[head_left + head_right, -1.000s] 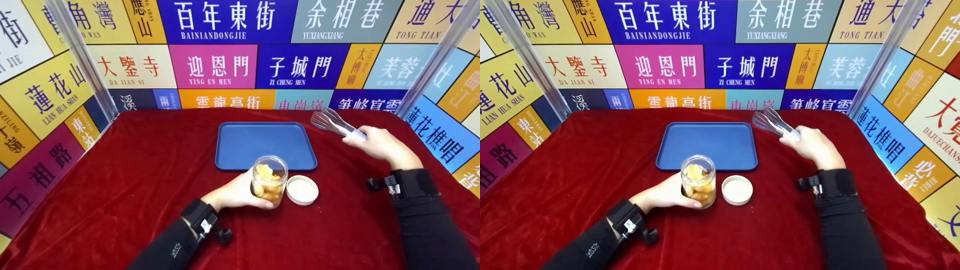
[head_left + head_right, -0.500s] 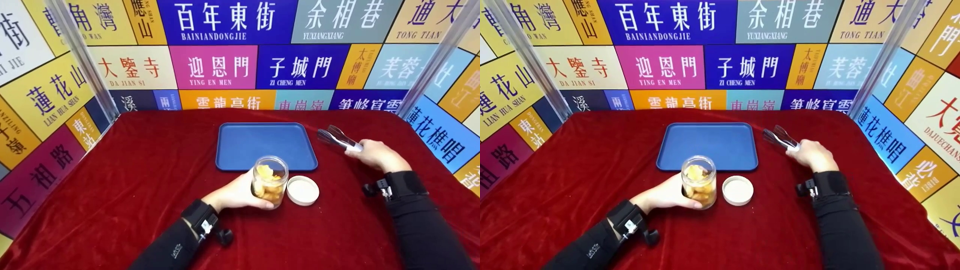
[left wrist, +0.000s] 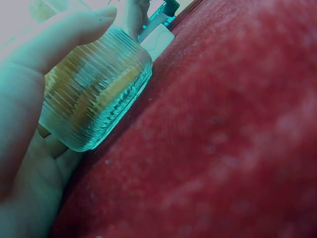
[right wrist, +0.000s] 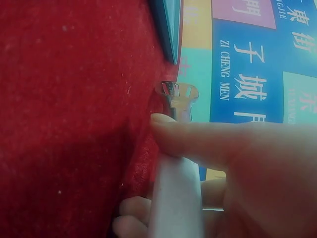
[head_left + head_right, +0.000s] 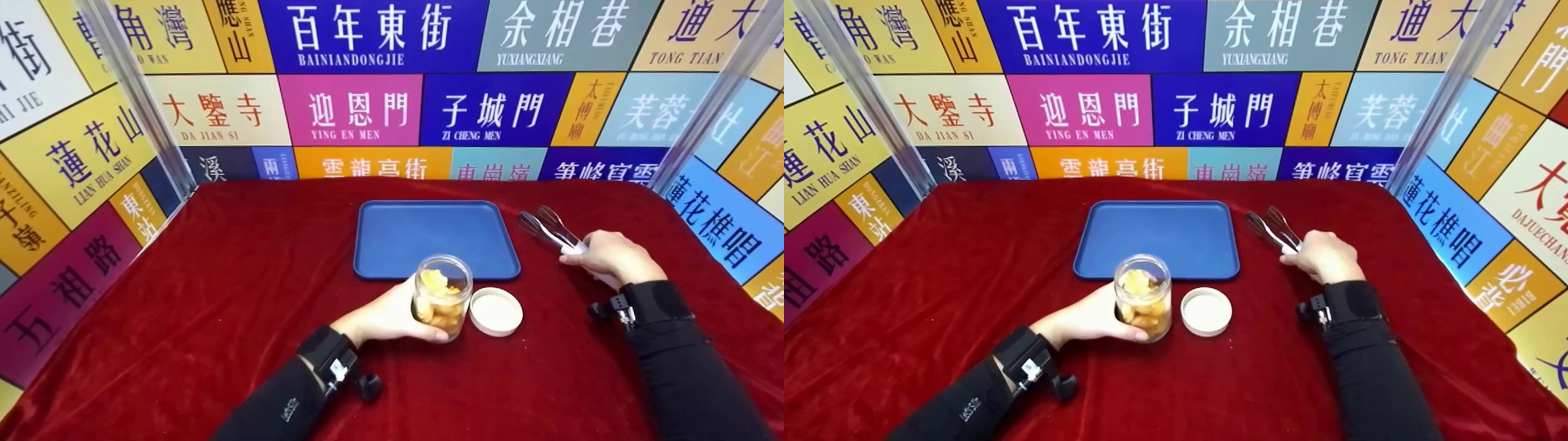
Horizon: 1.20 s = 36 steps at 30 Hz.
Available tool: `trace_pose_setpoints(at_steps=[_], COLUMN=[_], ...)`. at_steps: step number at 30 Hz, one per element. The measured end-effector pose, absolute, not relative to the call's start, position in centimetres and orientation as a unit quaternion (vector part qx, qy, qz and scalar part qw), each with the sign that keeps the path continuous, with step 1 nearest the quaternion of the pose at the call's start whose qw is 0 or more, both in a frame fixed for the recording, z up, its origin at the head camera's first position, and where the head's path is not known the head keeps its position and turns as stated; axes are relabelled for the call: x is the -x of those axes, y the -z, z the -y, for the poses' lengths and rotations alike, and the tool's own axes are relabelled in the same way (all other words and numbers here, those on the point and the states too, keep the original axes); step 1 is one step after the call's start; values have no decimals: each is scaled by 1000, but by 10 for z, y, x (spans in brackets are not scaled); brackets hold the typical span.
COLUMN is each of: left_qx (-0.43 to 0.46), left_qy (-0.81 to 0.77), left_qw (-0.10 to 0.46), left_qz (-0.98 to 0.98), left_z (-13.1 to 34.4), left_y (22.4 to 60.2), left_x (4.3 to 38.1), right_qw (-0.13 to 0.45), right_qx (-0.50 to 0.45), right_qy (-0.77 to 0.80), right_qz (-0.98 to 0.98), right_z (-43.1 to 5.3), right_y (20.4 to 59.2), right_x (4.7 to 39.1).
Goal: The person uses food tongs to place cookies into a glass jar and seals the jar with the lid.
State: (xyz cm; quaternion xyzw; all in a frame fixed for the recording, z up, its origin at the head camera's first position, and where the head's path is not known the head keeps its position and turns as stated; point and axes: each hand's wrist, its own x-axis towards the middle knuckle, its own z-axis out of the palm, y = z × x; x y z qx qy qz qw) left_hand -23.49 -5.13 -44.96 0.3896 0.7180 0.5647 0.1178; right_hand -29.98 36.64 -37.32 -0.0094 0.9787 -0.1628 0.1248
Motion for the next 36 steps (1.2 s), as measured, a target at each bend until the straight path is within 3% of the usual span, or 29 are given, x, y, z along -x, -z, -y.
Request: trace_pose_setpoints(at_steps=[15, 24, 31, 36], left_qx=[-384, -384, -382, -382], left_qy=[-564, -569, -561, -559], left_qw=[119, 119, 116, 116], left_qz=[-721, -717, -725, -727], left_z=[51, 51, 52, 52], left_y=[450, 450, 451, 451], left_x=[235, 235, 235, 235], right_qw=[112, 58, 38, 61], right_qx=[13, 28, 136, 237], right_qy=[136, 135, 141, 146], right_qz=[-984, -989, -980, -958], right_z=[-365, -352, -318, -295], right_y=[365, 349, 336, 330], right_x=[297, 291, 280, 264])
